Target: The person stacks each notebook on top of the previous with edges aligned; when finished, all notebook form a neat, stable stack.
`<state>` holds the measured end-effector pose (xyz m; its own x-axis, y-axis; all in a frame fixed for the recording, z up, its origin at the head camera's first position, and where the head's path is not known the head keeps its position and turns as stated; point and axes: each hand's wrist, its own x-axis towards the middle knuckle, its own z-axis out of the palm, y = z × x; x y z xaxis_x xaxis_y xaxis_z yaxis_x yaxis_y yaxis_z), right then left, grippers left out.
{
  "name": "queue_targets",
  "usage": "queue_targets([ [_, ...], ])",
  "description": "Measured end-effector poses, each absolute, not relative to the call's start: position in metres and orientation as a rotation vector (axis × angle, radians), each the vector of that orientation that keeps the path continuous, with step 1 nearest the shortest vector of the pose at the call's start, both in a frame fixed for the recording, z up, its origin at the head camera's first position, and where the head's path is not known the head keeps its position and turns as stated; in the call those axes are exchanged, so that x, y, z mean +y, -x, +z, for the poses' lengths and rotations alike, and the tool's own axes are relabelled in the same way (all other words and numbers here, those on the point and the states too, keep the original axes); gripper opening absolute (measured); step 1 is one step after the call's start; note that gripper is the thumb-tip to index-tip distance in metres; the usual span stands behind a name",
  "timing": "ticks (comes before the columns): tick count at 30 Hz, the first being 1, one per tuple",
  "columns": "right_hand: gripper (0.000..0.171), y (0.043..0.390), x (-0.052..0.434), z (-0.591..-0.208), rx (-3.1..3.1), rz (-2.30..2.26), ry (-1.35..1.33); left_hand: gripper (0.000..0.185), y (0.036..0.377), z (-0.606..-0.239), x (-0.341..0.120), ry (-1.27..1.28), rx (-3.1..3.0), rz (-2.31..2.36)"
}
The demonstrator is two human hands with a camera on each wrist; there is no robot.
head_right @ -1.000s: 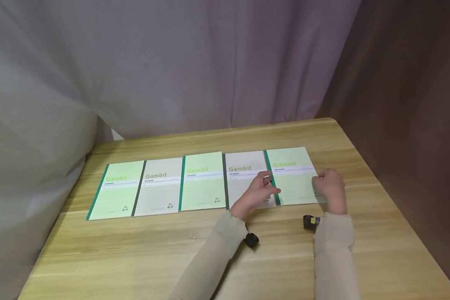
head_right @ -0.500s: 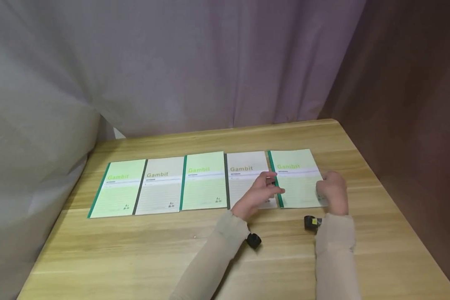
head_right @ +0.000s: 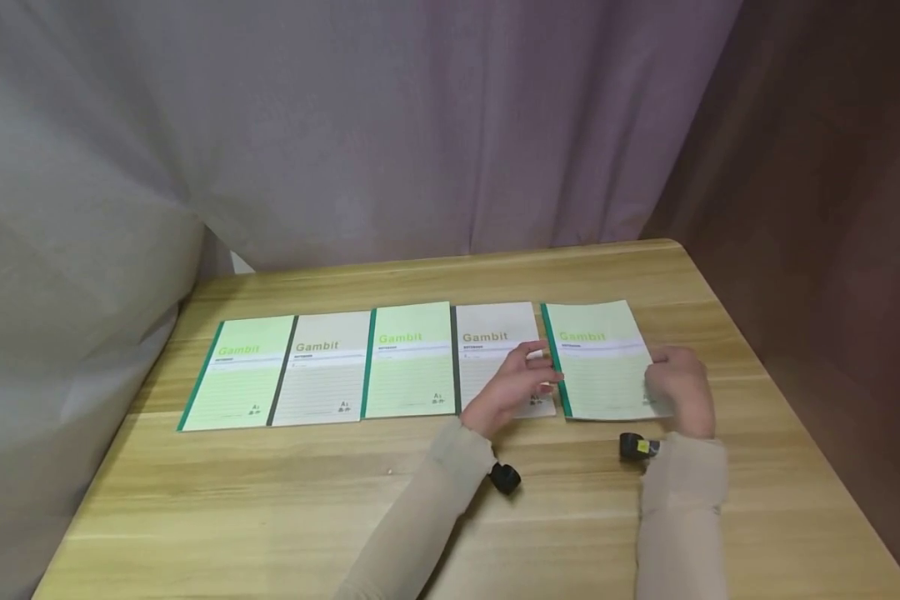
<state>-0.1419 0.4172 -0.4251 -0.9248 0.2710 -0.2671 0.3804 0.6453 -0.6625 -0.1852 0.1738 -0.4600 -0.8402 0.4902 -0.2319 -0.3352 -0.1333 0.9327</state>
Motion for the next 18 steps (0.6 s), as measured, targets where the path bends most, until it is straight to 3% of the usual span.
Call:
queue_targets([
  [18,0.054,0.132,0.417,-0.395,2.640,-1.229,-0.394,0.069,0.189,-0.462,0.172,-0.170,1.560,2.061],
])
